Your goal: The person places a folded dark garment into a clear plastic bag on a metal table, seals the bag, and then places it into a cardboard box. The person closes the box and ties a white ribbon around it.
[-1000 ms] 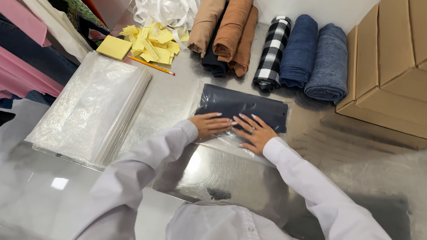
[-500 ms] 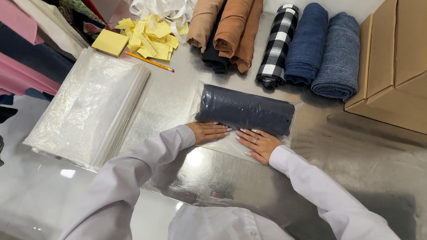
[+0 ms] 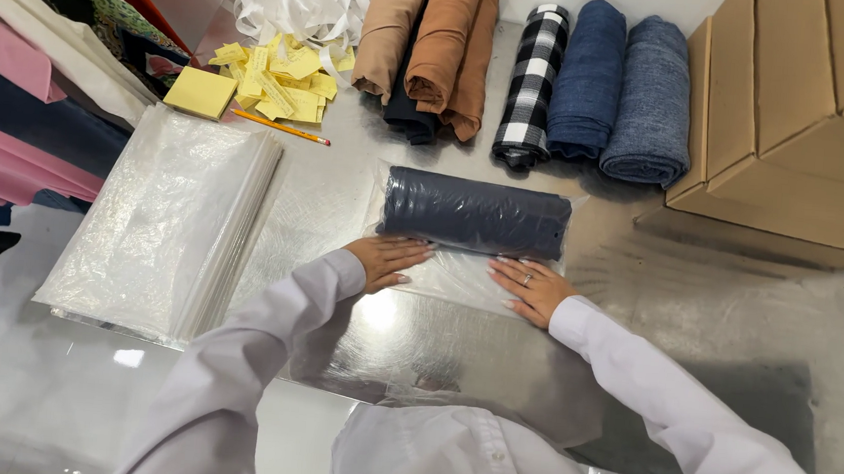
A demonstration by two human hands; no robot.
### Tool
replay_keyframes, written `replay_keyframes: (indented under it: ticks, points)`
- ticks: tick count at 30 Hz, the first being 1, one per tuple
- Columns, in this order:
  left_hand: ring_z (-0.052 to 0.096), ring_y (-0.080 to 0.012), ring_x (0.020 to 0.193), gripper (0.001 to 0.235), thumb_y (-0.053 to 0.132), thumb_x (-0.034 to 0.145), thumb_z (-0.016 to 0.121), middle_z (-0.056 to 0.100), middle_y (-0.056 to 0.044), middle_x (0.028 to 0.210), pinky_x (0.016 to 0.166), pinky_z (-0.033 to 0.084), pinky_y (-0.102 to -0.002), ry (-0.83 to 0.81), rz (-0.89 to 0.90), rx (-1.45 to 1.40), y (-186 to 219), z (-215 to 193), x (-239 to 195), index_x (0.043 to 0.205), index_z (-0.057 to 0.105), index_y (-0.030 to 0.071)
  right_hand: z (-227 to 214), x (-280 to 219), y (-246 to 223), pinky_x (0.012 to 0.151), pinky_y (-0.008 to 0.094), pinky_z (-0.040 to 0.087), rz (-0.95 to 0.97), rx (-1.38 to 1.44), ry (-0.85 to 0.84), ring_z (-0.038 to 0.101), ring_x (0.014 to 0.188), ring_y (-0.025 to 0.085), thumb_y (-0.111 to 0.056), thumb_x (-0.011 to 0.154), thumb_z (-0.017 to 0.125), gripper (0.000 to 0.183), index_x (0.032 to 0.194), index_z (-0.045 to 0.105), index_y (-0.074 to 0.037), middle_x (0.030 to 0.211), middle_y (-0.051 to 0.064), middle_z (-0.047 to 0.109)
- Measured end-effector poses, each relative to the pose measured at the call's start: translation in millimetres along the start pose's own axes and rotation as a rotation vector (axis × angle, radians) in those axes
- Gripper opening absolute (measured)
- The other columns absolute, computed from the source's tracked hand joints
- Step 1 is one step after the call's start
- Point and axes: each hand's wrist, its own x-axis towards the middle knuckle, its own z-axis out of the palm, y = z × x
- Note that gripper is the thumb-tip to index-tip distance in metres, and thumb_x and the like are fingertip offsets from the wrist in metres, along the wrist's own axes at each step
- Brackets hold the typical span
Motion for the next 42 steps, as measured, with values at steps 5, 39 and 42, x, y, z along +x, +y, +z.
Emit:
replay_keyframes:
  ticks: [5, 39, 42]
  points:
    - [0.042, -0.0186, 0.145, 0.053, 0.043, 0.109, 0.030, 0.047, -0.001, 0.157, 0.120, 0.029, -0.039, -0.184, -0.256, 0.096, -2, -3, -48, 0.156, 0.040, 0.019, -3, -26, 4, 0.116, 0.043, 0.026, 0.064, -0.004, -0.019, 0.033, 0.149, 0.022, -0.048, 0.105, 0.033, 0.060, 0.158, 0.035, -0.019, 0.166, 0.004, 0.032]
    - [0.075, -0.0177, 0.070, 0.038, 0.040, 0.071, 0.092, 0.073, -0.001, 0.084, 0.076, 0.061, -0.031, 0.065, -1.719, -0.490, -12, 26, -66, 0.094, 0.074, 0.014, 3, -32, -8, 0.121, 0.041, 0.018, 0.176, -0.073, 0.061, 0.029, 0.151, 0.017, -0.042, 0.105, 0.031, 0.054, 0.156, 0.037, -0.024, 0.167, -0.003, 0.031]
    - [0.075, -0.0180, 0.074, 0.044, 0.037, 0.066, 0.097, 0.074, -0.001, 0.086, 0.073, 0.061, -0.028, 0.113, -1.631, -0.601, -22, 44, -81, 0.097, 0.075, 0.016, 1, -30, -11, 0.121, 0.040, 0.018, 0.176, -0.066, 0.071, 0.030, 0.151, 0.016, -0.040, 0.105, 0.031, 0.054, 0.156, 0.038, -0.024, 0.167, -0.003, 0.032]
